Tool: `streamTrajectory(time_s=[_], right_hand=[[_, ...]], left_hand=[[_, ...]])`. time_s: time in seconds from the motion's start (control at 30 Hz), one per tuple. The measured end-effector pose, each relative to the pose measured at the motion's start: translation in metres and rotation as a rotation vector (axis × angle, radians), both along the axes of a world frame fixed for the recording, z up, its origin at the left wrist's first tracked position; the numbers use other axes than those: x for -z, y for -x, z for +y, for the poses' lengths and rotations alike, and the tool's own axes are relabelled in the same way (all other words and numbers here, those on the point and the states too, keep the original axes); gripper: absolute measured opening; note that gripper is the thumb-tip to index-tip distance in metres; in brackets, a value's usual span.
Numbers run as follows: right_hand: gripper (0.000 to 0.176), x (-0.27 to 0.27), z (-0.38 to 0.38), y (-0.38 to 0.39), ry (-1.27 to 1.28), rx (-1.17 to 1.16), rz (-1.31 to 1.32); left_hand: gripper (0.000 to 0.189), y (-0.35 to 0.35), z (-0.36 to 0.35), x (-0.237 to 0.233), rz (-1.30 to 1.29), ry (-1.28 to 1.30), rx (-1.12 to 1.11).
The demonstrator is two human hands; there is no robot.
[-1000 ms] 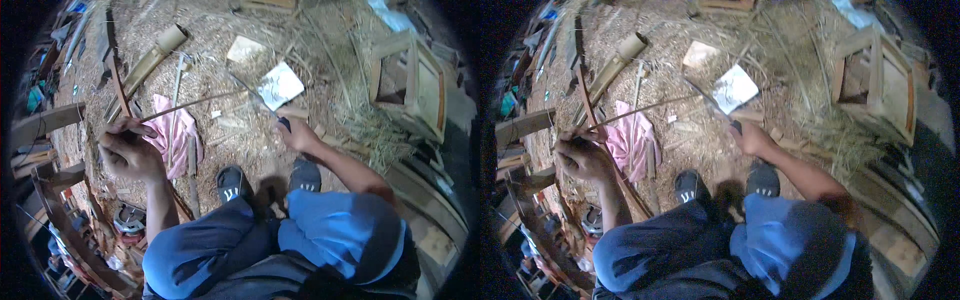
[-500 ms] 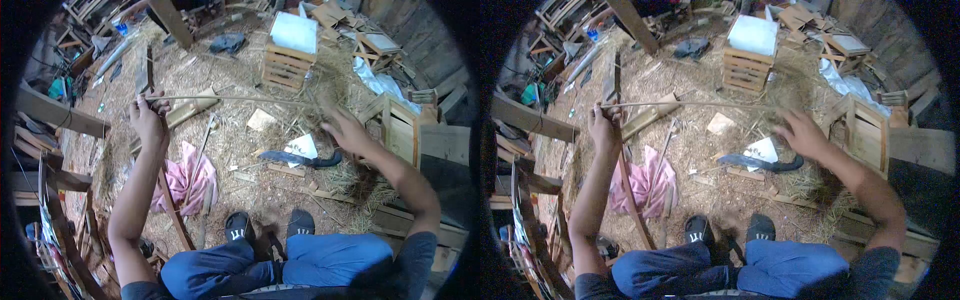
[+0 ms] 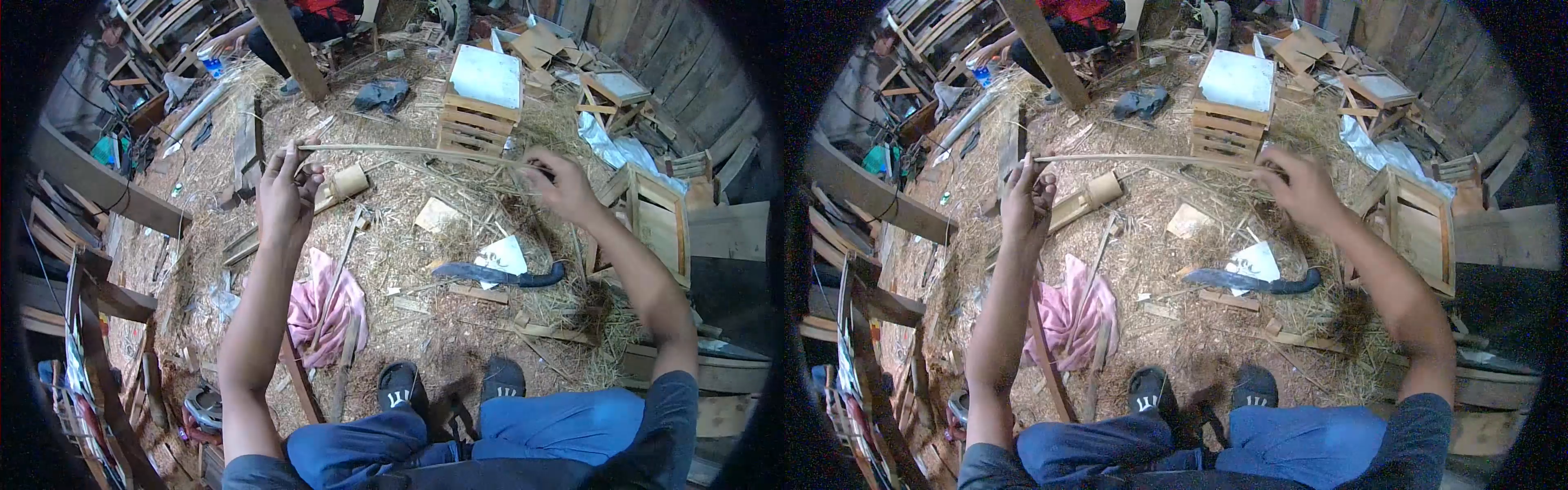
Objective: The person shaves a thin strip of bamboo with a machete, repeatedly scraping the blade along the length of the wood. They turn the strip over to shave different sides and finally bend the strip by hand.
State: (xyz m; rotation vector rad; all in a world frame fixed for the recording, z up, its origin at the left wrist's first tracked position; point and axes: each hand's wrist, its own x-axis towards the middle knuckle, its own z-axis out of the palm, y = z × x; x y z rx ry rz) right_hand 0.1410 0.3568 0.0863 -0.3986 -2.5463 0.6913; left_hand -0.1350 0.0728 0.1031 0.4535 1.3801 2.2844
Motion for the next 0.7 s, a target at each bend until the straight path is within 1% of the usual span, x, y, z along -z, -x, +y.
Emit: streamTrajectory(time_s=[0.07,0.1,0.13,0.2,0.37,0.43,0.57,0.63,0.67,0.7], right_hand=[[0.012,-0.003,0.005,-0.002,-0.041,-0.104,0.097],[0.017,-0.007,0.006,-0.005,0.038,-0.072,0.050],[0.017,-0.010,0.006,-0.006,0.044,-0.071,0.049],[0.008,-0.014,0.006,-0.008,-0.039,-0.146,0.093],[0.009,-0.011,0.007,-0.012,-0.063,-0.175,0.109],[0.010,-0.007,0.007,-0.013,-0.009,-0.145,0.065],[0.012,-0.005,0.004,-0.014,-0.014,-0.158,0.053],[0.015,-0.012,-0.006,-0.014,0.124,-0.155,-0.005],[0.020,-0.015,-0.007,-0.016,0.100,-0.165,-0.093],[0.020,-0.014,-0.007,-0.016,0.101,-0.164,-0.095]], left_hand=[[0.022,0.002,-0.008,0.007,0.008,0.013,-0.003],[0.022,0.002,-0.011,0.008,0.016,0.023,0.013],[0.023,0.001,-0.013,0.009,0.023,0.032,0.030],[0.022,-0.004,-0.013,0.006,0.037,0.064,0.029],[0.021,-0.001,-0.017,0.009,0.058,0.102,0.034],[0.020,0.000,-0.017,0.010,0.054,0.097,0.017],[0.021,0.001,-0.016,0.009,0.045,0.065,0.016],[0.022,0.002,-0.016,0.008,0.037,0.087,-0.020],[0.022,0.003,-0.016,0.008,0.034,0.078,-0.016],[0.022,0.002,-0.016,0.009,0.031,0.079,-0.015]])
